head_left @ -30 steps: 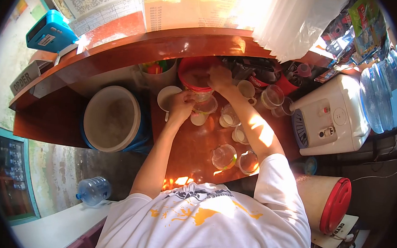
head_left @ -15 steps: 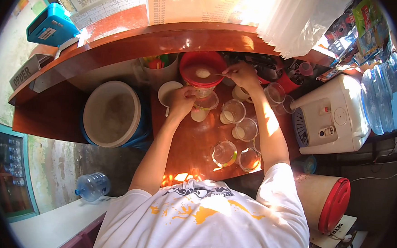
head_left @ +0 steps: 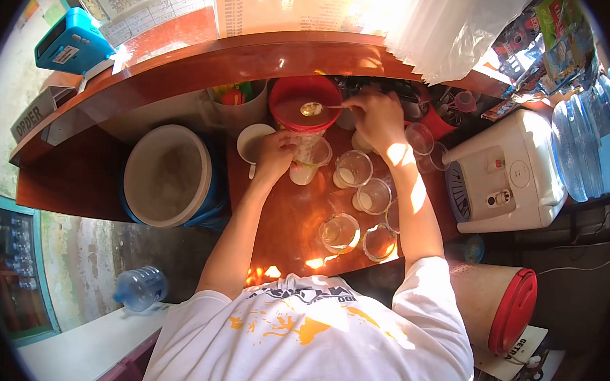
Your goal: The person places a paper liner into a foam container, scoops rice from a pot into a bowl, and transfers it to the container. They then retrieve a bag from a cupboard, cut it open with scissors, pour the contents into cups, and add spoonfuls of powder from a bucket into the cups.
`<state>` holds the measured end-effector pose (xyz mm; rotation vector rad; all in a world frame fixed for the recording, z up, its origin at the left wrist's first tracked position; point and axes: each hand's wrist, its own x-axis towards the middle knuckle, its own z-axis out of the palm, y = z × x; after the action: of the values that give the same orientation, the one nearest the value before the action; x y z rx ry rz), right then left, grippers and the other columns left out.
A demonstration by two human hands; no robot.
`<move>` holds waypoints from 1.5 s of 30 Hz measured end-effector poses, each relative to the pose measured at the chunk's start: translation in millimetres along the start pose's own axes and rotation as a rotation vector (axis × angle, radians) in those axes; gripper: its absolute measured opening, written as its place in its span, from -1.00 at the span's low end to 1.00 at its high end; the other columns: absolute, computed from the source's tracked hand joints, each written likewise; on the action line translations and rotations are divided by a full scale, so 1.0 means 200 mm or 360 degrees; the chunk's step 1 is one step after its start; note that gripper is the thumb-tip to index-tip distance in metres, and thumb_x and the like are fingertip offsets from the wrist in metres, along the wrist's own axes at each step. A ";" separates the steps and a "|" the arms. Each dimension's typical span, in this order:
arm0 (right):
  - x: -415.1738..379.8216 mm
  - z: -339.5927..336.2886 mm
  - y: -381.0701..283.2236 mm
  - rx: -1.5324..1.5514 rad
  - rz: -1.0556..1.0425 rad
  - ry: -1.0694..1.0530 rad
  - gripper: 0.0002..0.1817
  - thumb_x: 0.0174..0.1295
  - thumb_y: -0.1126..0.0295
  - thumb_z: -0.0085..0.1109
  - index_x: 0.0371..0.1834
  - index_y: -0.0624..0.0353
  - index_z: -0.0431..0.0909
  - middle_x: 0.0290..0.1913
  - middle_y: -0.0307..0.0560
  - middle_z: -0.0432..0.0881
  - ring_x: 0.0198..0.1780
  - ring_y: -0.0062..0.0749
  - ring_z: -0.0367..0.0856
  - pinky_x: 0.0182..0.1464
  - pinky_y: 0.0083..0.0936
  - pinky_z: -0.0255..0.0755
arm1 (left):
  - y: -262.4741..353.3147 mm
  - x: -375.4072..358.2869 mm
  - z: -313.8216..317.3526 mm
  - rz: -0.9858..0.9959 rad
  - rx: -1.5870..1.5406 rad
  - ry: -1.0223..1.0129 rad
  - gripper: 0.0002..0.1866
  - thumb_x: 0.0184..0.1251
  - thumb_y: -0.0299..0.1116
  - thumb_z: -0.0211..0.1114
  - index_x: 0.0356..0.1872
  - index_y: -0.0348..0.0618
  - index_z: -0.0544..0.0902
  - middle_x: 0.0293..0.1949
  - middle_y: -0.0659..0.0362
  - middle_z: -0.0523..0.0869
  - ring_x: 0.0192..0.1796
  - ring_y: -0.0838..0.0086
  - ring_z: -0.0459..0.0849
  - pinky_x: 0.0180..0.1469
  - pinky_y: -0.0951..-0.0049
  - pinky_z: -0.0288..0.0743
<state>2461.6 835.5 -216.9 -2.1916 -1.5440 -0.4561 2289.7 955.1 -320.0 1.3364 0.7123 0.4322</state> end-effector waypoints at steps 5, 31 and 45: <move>0.14 0.47 0.02 -0.0416 0.0003 -0.0291 -0.91 -0.01 0.37 0.20 -0.47 0.05 0.69 -0.40 -0.11 0.66 -0.28 -0.19 0.66 -0.08 -0.25 0.43 | 0.00 0.00 -0.01 0.0009 0.0059 -0.0025 -0.68 0.18 -0.64 0.08 -0.01 -0.46 0.49 -0.18 -0.02 0.67 -0.37 0.41 0.69 -0.57 0.48 0.66; -0.15 -0.20 -0.01 0.0136 -0.0080 -0.0239 -0.80 0.00 0.46 0.20 -0.34 -0.11 0.72 -0.30 -0.24 0.65 -0.31 -0.32 0.56 -0.16 -0.43 0.17 | 0.00 -0.17 0.00 0.0074 0.0188 -0.0024 -0.65 0.26 -0.65 0.01 0.09 -0.44 0.44 0.03 -0.05 0.62 -0.51 0.48 0.68 -0.58 0.62 0.56; 0.15 0.46 0.08 -0.0679 -0.0067 -0.0195 -0.85 0.09 0.34 0.11 -0.42 -0.02 0.70 -0.33 -0.17 0.66 -0.24 -0.32 0.65 0.00 -0.31 0.31 | -0.37 -0.73 -0.24 0.0076 0.0455 -0.0550 -0.64 0.21 -0.59 0.13 0.06 -0.22 0.57 -0.11 0.05 0.71 -0.20 0.42 0.71 -0.25 0.52 0.56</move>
<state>2489.4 902.2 -283.7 -2.5476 -1.6828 -0.7346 2143.3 878.2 -362.8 1.6494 0.4646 0.1315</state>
